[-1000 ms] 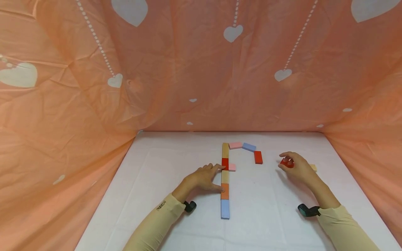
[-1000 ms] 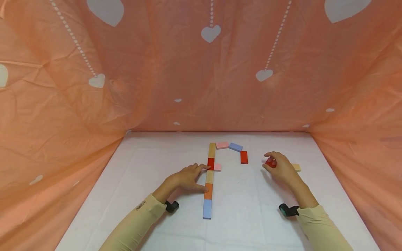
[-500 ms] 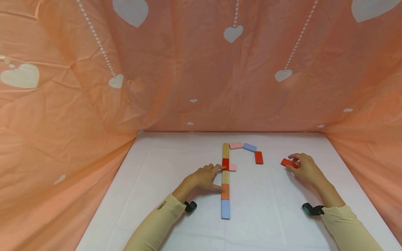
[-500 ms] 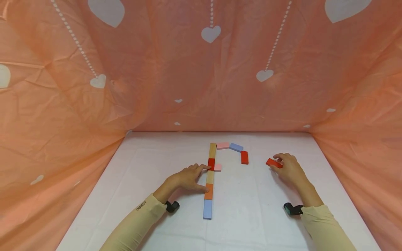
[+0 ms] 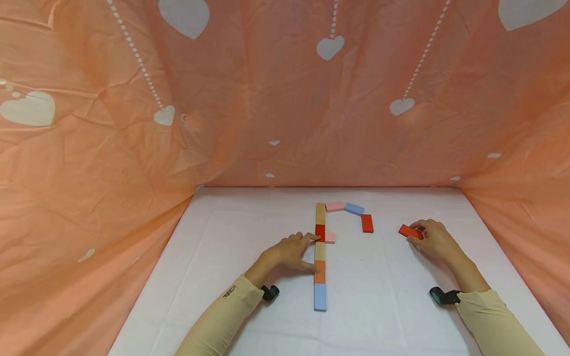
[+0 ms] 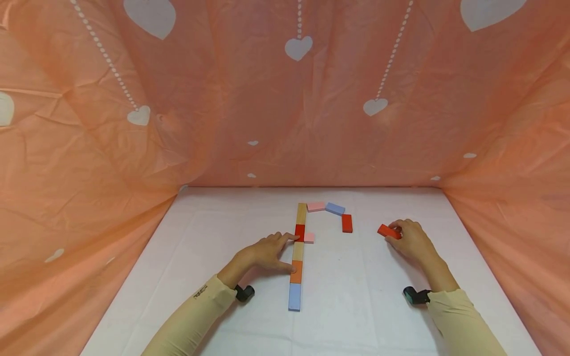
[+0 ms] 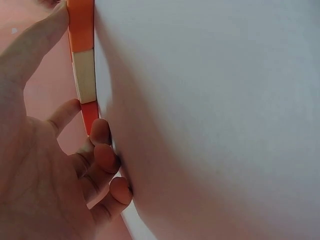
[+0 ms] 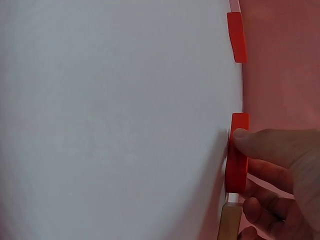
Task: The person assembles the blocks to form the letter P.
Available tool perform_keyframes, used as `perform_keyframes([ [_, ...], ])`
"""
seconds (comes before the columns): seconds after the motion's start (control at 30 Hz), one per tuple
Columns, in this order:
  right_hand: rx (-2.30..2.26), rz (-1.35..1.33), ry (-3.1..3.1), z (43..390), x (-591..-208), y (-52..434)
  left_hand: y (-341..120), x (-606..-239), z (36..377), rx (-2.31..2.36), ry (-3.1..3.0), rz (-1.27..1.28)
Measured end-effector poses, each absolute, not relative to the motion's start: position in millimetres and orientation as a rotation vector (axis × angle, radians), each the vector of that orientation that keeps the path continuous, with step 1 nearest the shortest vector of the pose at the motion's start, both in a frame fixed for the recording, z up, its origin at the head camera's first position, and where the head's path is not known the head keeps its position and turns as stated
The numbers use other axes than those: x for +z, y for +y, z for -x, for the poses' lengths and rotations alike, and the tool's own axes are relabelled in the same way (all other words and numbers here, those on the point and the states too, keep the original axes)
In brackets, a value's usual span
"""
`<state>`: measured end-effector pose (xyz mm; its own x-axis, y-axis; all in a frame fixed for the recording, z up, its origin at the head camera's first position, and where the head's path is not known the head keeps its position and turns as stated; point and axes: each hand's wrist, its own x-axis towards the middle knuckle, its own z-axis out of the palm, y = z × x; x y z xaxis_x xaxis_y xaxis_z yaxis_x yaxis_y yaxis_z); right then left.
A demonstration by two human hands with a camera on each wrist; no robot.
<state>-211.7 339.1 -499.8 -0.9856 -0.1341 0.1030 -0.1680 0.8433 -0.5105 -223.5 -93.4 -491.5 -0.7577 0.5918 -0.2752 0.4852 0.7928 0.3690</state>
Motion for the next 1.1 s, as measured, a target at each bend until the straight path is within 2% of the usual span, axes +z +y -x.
perform_keyframes([
  [0.47, 0.819, -0.304, -2.916, 212, -501, 336, -95, -492, 224, 0.385, 2.602, -0.818],
  [1.1, 0.901, -0.46, -2.932, 216, -493, 289, -94, -493, 224, 0.38, 2.606, -0.816],
])
